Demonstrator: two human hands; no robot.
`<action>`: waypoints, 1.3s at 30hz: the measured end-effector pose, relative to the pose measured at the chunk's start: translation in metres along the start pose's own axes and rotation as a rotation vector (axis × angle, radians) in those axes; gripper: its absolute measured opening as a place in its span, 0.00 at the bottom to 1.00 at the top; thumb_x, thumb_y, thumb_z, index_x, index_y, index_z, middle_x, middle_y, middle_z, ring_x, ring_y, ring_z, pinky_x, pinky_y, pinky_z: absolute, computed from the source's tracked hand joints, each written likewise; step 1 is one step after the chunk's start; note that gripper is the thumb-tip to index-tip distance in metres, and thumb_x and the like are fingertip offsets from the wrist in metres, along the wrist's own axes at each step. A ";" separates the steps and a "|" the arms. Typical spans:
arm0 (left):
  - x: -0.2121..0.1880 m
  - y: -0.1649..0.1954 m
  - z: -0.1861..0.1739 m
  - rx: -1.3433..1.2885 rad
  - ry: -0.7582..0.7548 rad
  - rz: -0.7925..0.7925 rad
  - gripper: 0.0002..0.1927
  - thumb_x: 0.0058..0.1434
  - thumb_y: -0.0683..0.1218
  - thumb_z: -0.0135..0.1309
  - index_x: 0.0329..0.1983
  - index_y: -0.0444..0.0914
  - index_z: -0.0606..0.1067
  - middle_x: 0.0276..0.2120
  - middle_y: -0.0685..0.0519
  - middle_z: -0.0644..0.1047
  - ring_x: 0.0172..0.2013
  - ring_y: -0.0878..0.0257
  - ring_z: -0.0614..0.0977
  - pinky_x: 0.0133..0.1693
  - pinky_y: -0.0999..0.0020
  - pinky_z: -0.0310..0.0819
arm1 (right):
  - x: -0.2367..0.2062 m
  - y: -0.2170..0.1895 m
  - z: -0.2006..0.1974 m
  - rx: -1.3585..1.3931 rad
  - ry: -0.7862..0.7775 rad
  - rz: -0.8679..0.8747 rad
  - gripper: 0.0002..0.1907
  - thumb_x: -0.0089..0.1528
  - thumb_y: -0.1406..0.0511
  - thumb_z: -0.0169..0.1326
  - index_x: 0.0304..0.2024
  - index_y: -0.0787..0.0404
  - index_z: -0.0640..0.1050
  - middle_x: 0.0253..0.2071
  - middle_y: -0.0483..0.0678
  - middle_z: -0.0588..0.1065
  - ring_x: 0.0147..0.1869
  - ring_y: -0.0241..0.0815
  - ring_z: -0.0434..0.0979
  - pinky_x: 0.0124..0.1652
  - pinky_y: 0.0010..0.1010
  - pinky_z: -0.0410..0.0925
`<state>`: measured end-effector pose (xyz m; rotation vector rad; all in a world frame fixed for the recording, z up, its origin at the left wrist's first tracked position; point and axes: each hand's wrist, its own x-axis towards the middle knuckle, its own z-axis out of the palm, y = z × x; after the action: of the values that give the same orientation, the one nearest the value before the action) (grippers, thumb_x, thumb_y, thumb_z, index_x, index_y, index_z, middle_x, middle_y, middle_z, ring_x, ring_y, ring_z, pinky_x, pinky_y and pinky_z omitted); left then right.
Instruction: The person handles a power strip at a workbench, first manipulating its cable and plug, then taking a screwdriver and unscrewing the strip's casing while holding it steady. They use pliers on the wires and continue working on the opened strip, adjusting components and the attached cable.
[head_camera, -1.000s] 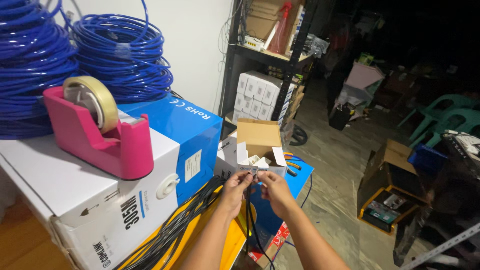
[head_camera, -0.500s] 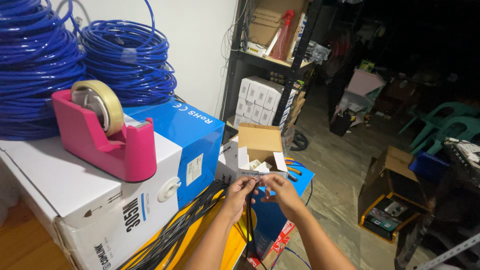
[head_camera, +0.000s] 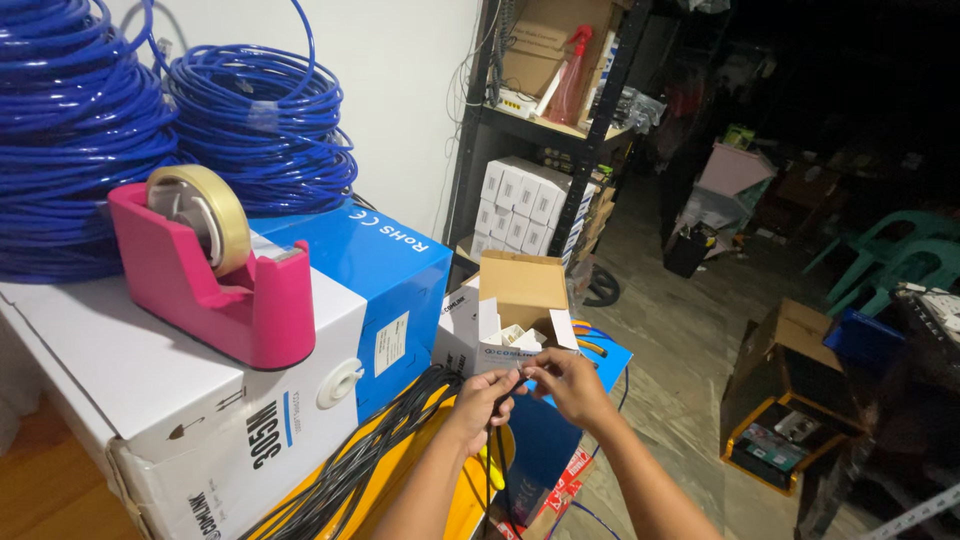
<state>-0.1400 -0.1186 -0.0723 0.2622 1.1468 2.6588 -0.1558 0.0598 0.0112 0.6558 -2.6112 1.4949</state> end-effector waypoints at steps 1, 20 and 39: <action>-0.003 0.004 -0.003 0.015 0.012 0.003 0.12 0.66 0.49 0.58 0.45 0.36 0.80 0.33 0.56 0.77 0.22 0.74 0.70 0.20 0.80 0.57 | -0.001 -0.003 0.006 -0.102 0.017 -0.036 0.06 0.62 0.66 0.60 0.39 0.63 0.81 0.27 0.43 0.79 0.25 0.33 0.78 0.27 0.27 0.71; -0.045 0.020 -0.025 0.141 -0.098 -0.035 0.10 0.67 0.50 0.58 0.41 0.39 0.76 0.34 0.55 0.78 0.23 0.75 0.71 0.21 0.80 0.58 | -0.014 -0.042 0.036 0.142 -0.109 0.196 0.14 0.64 0.59 0.59 0.34 0.64 0.80 0.33 0.43 0.79 0.36 0.33 0.78 0.39 0.31 0.74; -0.070 0.027 -0.038 0.385 -0.016 0.062 0.11 0.70 0.49 0.54 0.41 0.36 0.78 0.30 0.57 0.77 0.25 0.73 0.71 0.26 0.78 0.66 | -0.037 -0.073 0.068 0.220 0.140 0.323 0.13 0.64 0.57 0.54 0.39 0.60 0.81 0.30 0.42 0.76 0.30 0.33 0.75 0.32 0.31 0.75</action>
<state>-0.0867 -0.1827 -0.0832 0.3894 1.6656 2.4601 -0.0829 -0.0171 0.0250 0.1335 -2.5585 1.8587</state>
